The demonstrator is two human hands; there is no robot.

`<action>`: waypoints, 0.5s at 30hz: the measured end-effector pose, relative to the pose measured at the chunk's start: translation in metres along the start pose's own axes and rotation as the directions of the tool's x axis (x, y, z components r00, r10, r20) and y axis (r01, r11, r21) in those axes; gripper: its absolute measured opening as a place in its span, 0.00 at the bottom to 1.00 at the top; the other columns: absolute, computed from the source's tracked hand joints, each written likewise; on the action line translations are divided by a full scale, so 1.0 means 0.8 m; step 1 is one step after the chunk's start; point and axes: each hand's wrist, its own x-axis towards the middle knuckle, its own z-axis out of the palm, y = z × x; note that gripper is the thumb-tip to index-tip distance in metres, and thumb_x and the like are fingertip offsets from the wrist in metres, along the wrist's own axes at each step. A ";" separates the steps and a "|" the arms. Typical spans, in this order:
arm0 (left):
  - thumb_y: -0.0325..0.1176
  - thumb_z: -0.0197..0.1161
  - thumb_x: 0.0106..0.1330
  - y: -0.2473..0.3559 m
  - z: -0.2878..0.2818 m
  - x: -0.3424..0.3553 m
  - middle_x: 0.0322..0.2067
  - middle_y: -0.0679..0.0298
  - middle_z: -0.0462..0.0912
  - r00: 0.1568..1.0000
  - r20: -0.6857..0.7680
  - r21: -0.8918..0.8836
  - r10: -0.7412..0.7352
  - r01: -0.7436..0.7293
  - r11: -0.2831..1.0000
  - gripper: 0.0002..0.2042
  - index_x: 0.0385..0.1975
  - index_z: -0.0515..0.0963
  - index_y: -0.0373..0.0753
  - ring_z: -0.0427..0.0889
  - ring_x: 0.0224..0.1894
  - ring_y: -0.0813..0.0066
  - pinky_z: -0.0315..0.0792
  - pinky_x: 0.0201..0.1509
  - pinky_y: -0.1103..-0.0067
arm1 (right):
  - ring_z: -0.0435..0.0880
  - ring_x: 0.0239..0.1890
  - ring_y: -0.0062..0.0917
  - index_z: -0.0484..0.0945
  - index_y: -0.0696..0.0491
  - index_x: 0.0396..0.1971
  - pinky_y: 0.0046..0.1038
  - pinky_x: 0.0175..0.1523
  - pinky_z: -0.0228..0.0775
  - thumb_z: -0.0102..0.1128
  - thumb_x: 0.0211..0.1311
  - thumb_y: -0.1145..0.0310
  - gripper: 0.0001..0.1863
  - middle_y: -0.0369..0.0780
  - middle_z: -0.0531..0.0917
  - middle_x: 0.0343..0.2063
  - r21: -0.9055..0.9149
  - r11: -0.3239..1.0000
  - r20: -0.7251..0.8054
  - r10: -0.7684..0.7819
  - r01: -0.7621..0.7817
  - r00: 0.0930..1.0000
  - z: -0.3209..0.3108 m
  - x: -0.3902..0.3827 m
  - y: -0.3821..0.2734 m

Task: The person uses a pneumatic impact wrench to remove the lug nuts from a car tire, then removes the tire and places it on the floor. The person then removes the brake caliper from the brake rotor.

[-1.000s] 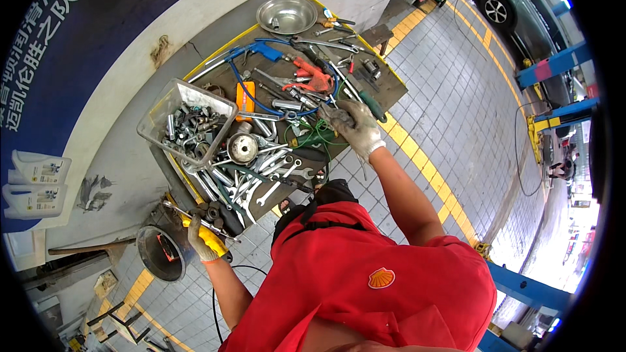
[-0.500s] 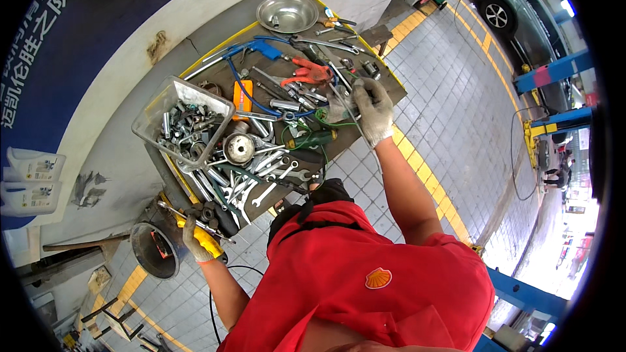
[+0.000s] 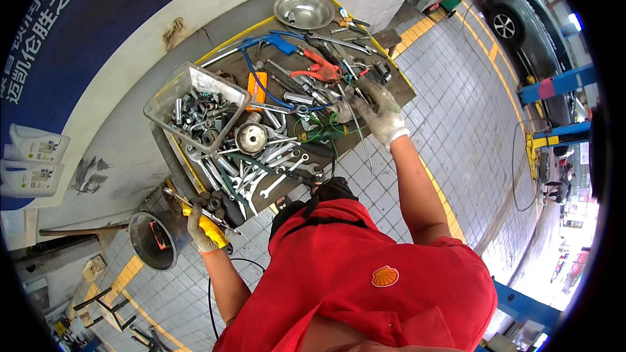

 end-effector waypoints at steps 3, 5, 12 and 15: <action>0.35 0.58 0.72 0.001 -0.009 -0.002 0.45 0.53 0.86 1.000 0.021 -0.020 0.011 -0.011 1.000 0.15 0.49 0.78 0.31 0.88 0.47 0.60 0.87 0.42 0.71 | 0.76 0.68 0.46 0.78 0.48 0.65 0.41 0.73 0.66 0.65 0.69 0.58 0.26 0.49 0.79 0.63 -0.030 0.999 -0.076 -0.025 0.022 0.997 -0.022 -0.016 0.001; 0.35 0.59 0.71 0.007 -0.018 -0.002 0.45 0.51 0.86 0.987 0.145 -0.133 0.063 -0.043 0.990 0.15 0.50 0.78 0.31 0.88 0.45 0.59 0.87 0.40 0.71 | 0.76 0.68 0.45 0.77 0.48 0.66 0.40 0.73 0.66 0.64 0.70 0.59 0.26 0.48 0.80 0.63 -0.033 0.999 -0.132 0.003 -0.007 0.991 -0.039 -0.035 0.003; 0.38 0.64 0.67 0.030 0.042 -0.037 0.37 0.55 0.76 0.939 0.340 -0.133 0.054 -0.009 0.991 0.12 0.40 0.75 0.35 0.79 0.37 0.63 0.78 0.29 0.80 | 0.80 0.65 0.35 0.78 0.53 0.63 0.35 0.71 0.69 0.64 0.72 0.64 0.22 0.43 0.82 0.60 0.114 0.962 -0.295 0.272 -0.249 0.916 -0.064 -0.162 0.069; 0.38 0.67 0.66 0.011 0.063 -0.035 0.32 0.61 0.68 0.754 0.656 -0.157 0.011 0.123 0.980 0.11 0.34 0.74 0.38 0.73 0.35 0.64 0.71 0.24 0.82 | 0.81 0.63 0.32 0.80 0.54 0.62 0.34 0.69 0.71 0.64 0.73 0.65 0.20 0.42 0.83 0.58 0.145 0.933 -0.293 0.358 -0.329 0.886 -0.071 -0.213 0.086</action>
